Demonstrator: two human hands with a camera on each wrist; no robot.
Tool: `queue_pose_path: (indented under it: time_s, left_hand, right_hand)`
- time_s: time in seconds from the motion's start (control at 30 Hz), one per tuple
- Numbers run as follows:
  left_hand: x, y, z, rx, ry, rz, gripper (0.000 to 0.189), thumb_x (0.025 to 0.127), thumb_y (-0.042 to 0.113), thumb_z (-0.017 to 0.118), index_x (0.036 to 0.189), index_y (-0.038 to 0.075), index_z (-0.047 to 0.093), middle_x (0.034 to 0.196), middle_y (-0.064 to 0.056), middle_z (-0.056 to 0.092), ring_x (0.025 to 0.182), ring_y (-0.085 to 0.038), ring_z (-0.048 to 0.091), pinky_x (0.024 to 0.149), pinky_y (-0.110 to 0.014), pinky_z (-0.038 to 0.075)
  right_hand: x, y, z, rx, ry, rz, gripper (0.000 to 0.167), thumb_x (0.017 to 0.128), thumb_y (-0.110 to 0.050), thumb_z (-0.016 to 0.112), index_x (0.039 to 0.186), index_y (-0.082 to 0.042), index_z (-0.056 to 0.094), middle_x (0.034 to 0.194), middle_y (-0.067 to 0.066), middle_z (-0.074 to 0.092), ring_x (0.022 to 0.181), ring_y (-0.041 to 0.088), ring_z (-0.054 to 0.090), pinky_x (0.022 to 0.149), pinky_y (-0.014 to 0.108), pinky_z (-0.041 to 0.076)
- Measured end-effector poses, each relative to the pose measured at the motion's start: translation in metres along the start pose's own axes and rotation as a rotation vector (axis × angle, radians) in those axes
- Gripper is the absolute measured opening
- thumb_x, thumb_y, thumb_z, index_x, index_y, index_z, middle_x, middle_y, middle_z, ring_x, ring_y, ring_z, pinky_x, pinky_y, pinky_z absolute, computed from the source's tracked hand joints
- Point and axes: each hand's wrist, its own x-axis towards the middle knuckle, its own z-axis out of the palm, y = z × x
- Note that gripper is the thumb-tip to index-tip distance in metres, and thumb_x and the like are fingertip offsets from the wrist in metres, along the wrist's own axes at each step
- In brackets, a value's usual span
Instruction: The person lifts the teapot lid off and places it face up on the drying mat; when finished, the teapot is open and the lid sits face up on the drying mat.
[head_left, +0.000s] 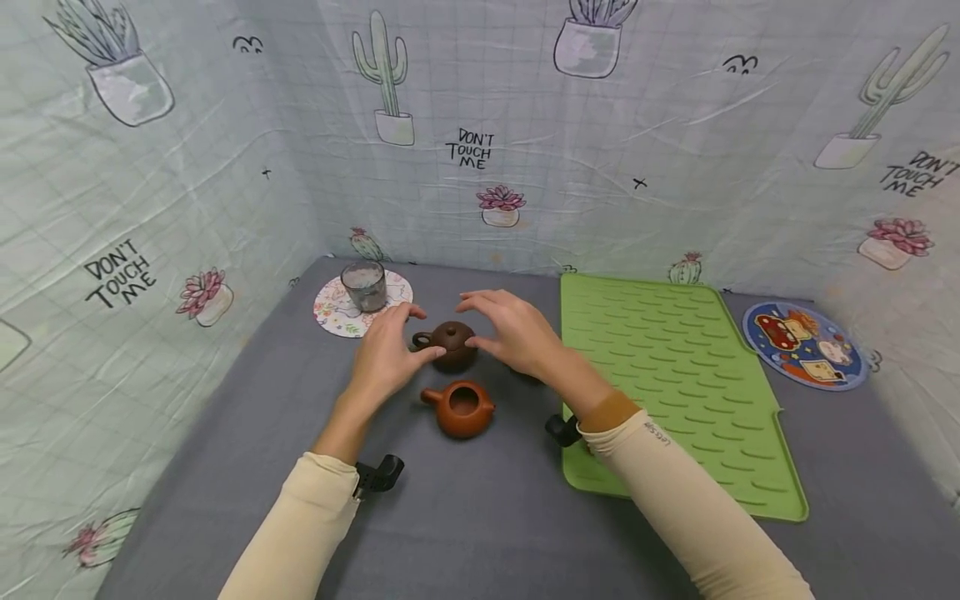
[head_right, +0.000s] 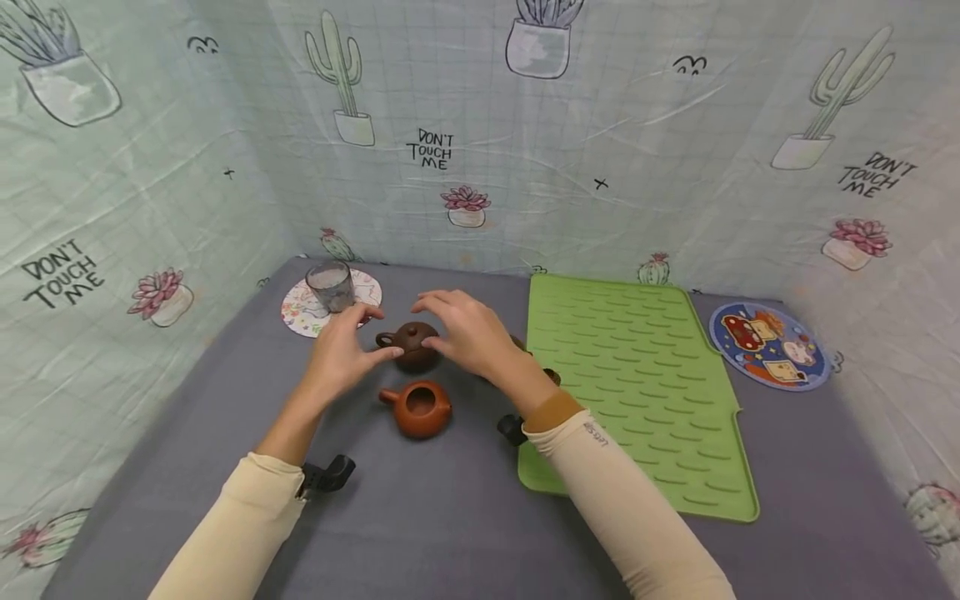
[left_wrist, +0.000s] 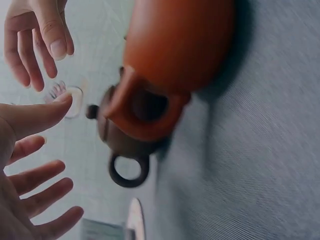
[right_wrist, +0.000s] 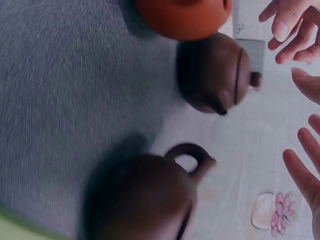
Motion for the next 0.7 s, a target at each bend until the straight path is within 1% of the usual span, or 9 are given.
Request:
queue_pose_path:
  time_s: [0.1, 0.23, 0.33, 0.53, 0.7]
  left_hand:
    - [0.001, -0.01, 0.004, 0.002, -0.013, -0.025, 0.054, 0.082, 0.031, 0.087, 0.124, 0.009, 0.061, 0.13, -0.015, 0.065, 0.123, -0.036, 0.06, 0.103, -0.054, 0.048]
    - [0.001, -0.022, 0.01, 0.007, -0.02, -0.033, 0.055, 0.081, 0.032, 0.088, 0.123, 0.008, 0.062, 0.131, -0.017, 0.065, 0.123, -0.037, 0.059, 0.105, -0.055, 0.047]
    - [0.002, -0.028, 0.014, 0.012, -0.022, -0.032, 0.056, 0.08, 0.032, 0.089, 0.122, 0.008, 0.062, 0.129, -0.019, 0.065, 0.121, -0.038, 0.059, 0.105, -0.055, 0.046]
    - [0.003, -0.033, 0.022, 0.004, -0.031, -0.029, 0.055, 0.079, 0.033, 0.089, 0.12, 0.009, 0.062, 0.127, -0.019, 0.065, 0.118, -0.037, 0.06, 0.102, -0.055, 0.047]
    - [0.004, -0.036, 0.029, -0.023, -0.036, -0.02, 0.053, 0.079, 0.032, 0.09, 0.119, 0.009, 0.062, 0.125, -0.016, 0.066, 0.118, -0.036, 0.061, 0.102, -0.054, 0.047]
  right_hand:
    - [0.004, -0.001, 0.01, -0.021, -0.021, -0.01, 0.046, 0.088, -0.022, 0.082, 0.132, -0.017, 0.066, 0.147, 0.005, 0.06, 0.132, 0.025, 0.06, 0.103, 0.042, 0.055]
    - [0.007, -0.001, 0.021, -0.036, -0.044, -0.011, 0.047, 0.088, -0.023, 0.082, 0.132, -0.017, 0.066, 0.146, 0.004, 0.061, 0.131, 0.025, 0.061, 0.103, 0.042, 0.056]
    - [0.007, 0.001, 0.028, -0.029, -0.056, -0.005, 0.047, 0.087, -0.023, 0.083, 0.131, -0.017, 0.067, 0.146, 0.004, 0.061, 0.13, 0.026, 0.061, 0.102, 0.043, 0.056]
    - [0.006, 0.004, 0.04, -0.021, -0.076, -0.006, 0.046, 0.087, -0.023, 0.083, 0.131, -0.017, 0.068, 0.147, 0.006, 0.06, 0.131, 0.027, 0.061, 0.106, 0.044, 0.054]
    - [0.005, 0.006, 0.051, -0.031, -0.1, 0.0, 0.045, 0.088, -0.022, 0.081, 0.131, -0.02, 0.068, 0.148, 0.006, 0.059, 0.132, 0.027, 0.061, 0.106, 0.043, 0.054]
